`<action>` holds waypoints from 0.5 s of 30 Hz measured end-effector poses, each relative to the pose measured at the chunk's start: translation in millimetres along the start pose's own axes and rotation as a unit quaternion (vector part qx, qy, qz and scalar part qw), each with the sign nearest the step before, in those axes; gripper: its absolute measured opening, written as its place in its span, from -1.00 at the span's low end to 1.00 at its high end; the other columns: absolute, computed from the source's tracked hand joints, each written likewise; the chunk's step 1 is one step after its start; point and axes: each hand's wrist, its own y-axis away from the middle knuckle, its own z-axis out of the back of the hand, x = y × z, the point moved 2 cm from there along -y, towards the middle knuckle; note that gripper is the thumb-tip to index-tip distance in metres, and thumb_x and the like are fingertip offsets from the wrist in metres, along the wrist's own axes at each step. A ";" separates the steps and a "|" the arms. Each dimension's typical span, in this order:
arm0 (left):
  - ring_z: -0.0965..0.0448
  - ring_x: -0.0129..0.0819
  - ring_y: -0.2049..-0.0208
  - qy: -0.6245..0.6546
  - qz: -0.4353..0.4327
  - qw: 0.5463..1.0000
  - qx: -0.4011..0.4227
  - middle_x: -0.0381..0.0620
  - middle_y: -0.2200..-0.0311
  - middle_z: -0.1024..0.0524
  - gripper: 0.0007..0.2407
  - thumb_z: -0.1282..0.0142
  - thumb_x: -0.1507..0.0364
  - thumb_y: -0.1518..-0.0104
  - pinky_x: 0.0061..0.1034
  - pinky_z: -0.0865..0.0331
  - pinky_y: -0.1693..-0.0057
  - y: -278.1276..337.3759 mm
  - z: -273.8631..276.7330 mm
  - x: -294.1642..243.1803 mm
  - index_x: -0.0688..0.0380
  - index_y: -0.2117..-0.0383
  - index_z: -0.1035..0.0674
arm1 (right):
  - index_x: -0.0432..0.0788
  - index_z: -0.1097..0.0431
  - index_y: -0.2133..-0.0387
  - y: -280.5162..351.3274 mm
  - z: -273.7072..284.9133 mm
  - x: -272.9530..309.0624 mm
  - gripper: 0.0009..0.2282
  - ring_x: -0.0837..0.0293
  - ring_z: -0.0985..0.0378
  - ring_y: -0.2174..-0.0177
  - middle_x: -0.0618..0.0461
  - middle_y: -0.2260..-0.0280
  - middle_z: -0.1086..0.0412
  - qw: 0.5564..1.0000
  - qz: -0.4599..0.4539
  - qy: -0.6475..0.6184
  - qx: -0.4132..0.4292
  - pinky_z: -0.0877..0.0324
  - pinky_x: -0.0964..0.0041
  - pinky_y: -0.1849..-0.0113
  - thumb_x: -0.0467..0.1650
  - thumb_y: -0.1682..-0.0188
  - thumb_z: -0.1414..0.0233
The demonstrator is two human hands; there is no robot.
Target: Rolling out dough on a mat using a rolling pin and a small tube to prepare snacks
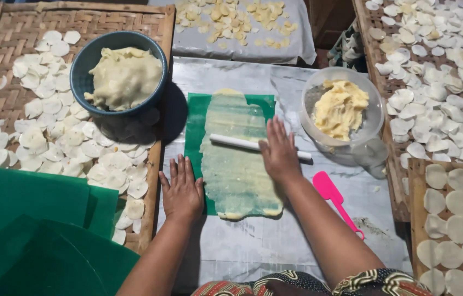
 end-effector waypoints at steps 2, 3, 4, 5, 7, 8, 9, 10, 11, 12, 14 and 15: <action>0.45 -0.06 -0.50 -0.002 0.000 1.000 0.002 -0.05 -0.51 0.35 -0.41 0.63 0.05 -0.37 0.11 0.55 -0.47 1.8 -0.2 2.3 0.06 -0.47 0.17 | -0.19 0.16 -0.43 31.0 -6.3 27.1 -0.39 -0.26 0.17 -0.38 -0.26 -0.43 0.20 0.996 -0.006 0.063 0.055 0.21 -0.45 -0.25 -0.14 -0.19 0.25; 0.46 -0.06 -0.50 -0.004 0.001 1.000 0.008 -0.05 -0.51 0.36 -0.41 0.62 0.04 -0.37 0.11 0.55 -0.46 1.4 -0.8 2.2 0.05 -0.47 0.18 | -0.21 0.24 -0.44 46.0 -10.6 38.6 -0.34 -0.21 0.28 -0.40 -0.25 -0.45 0.28 0.986 -0.014 0.125 0.112 0.31 -0.41 -0.28 -0.09 -0.18 0.27; 0.46 -0.06 -0.50 -0.003 -0.001 1.000 0.004 -0.05 -0.51 0.36 -0.41 0.62 0.04 -0.37 0.11 0.55 -0.46 -4.8 1.4 -0.4 0.05 -0.47 0.18 | -0.21 0.24 -0.44 35.6 -6.6 38.7 -0.34 -0.21 0.28 -0.40 -0.25 -0.45 0.28 0.986 -0.015 0.127 0.109 0.31 -0.41 -0.28 -0.09 -0.18 0.27; 0.45 -0.05 -0.50 -0.001 -0.002 1.000 -0.002 -0.04 -0.51 0.35 -0.41 0.62 0.05 -0.37 0.11 0.53 -0.47 -2.3 0.9 -0.2 0.07 -0.46 0.17 | -0.20 0.27 -0.44 33.8 -6.4 40.3 -0.33 -0.17 0.34 -0.41 -0.22 -0.45 0.34 0.981 -0.041 0.130 0.141 0.37 -0.36 -0.29 -0.06 -0.18 0.31; 0.44 -0.04 -0.50 -0.001 -0.004 1.000 -0.002 -0.03 -0.51 0.34 -0.41 0.62 0.05 -0.37 0.11 0.52 -0.47 3.7 -1.1 -0.2 0.09 -0.46 0.15 | -0.19 0.30 -0.44 23.0 -8.3 36.3 -0.31 -0.13 0.40 -0.42 -0.19 -0.46 0.39 0.973 -0.072 0.130 0.177 0.42 -0.30 -0.31 -0.02 -0.18 0.36; 0.42 -0.03 -0.51 -0.004 -0.007 1.000 -0.002 -0.02 -0.51 0.31 -0.41 0.60 0.06 -0.37 0.11 0.50 -0.46 8.0 -1.0 -0.2 0.10 -0.46 0.13 | -0.16 0.32 -0.44 14.2 -9.7 31.3 -0.30 -0.09 0.43 -0.42 -0.14 -0.47 0.42 0.970 -0.086 0.126 0.189 0.48 -0.30 -0.32 0.01 -0.17 0.40; 0.40 -0.02 -0.51 -0.006 -0.010 1.000 -0.014 0.00 -0.51 0.28 -0.42 0.59 0.07 -0.38 0.12 0.49 -0.46 2.8 3.4 -1.1 0.10 -0.46 0.11 | -0.13 0.33 -0.45 -5.4 -8.4 25.3 -0.30 -0.04 0.47 -0.43 -0.08 -0.47 0.45 0.969 -0.095 0.124 0.190 0.55 -0.29 -0.32 0.04 -0.17 0.43; 0.40 -0.02 -0.51 -0.007 -0.012 1.000 -0.019 0.00 -0.51 0.28 -0.42 0.59 0.07 -0.38 0.12 0.49 -0.46 -2.9 4.7 -1.1 0.10 -0.46 0.11 | -0.13 0.33 -0.45 -23.1 -10.3 18.1 -0.30 -0.04 0.47 -0.43 -0.08 -0.47 0.45 0.970 -0.095 0.125 0.185 0.55 -0.29 -0.32 0.04 -0.17 0.43; 0.40 -0.02 -0.51 -0.005 -0.012 1.000 -0.020 0.00 -0.51 0.28 -0.42 0.59 0.07 -0.38 0.12 0.49 -0.46 -0.8 2.7 -0.5 0.11 -0.46 0.11 | -0.11 0.32 -0.45 -33.9 -13.8 11.7 -0.28 -0.04 0.49 -0.43 -0.05 -0.48 0.46 0.966 -0.104 0.135 0.194 0.54 -0.34 -0.32 0.06 -0.15 0.44; 0.41 -0.02 -0.51 -0.002 -0.011 1.000 -0.021 0.00 -0.51 0.28 -0.42 0.59 0.07 -0.38 0.13 0.50 -0.46 1.6 0.1 0.7 0.11 -0.46 0.10 | -0.09 0.32 -0.45 -44.3 -17.9 5.7 -0.26 -0.03 0.51 -0.43 -0.02 -0.48 0.48 0.962 -0.114 0.145 0.204 0.53 -0.38 -0.32 0.09 -0.14 0.44; 0.41 -0.02 -0.51 0.000 -0.011 1.000 -0.020 0.00 -0.51 0.29 -0.41 0.59 0.07 -0.38 0.13 0.51 -0.47 2.7 -1.6 0.1 0.12 -0.46 0.10 | -0.10 0.31 -0.45 -36.4 -13.6 8.3 -0.26 -0.06 0.51 -0.43 -0.05 -0.48 0.49 0.962 -0.109 0.142 0.204 0.50 -0.39 -0.32 0.08 -0.14 0.42; 0.41 -0.02 -0.51 -0.001 -0.012 1.000 -0.023 0.01 -0.51 0.29 -0.41 0.60 0.06 -0.38 0.13 0.51 -0.47 -1.5 0.0 0.9 0.13 -0.46 0.11 | -0.12 0.31 -0.45 -37.8 -11.3 10.5 -0.26 -0.09 0.51 -0.43 -0.08 -0.47 0.49 0.964 -0.105 0.138 0.201 0.47 -0.40 -0.31 0.07 -0.15 0.41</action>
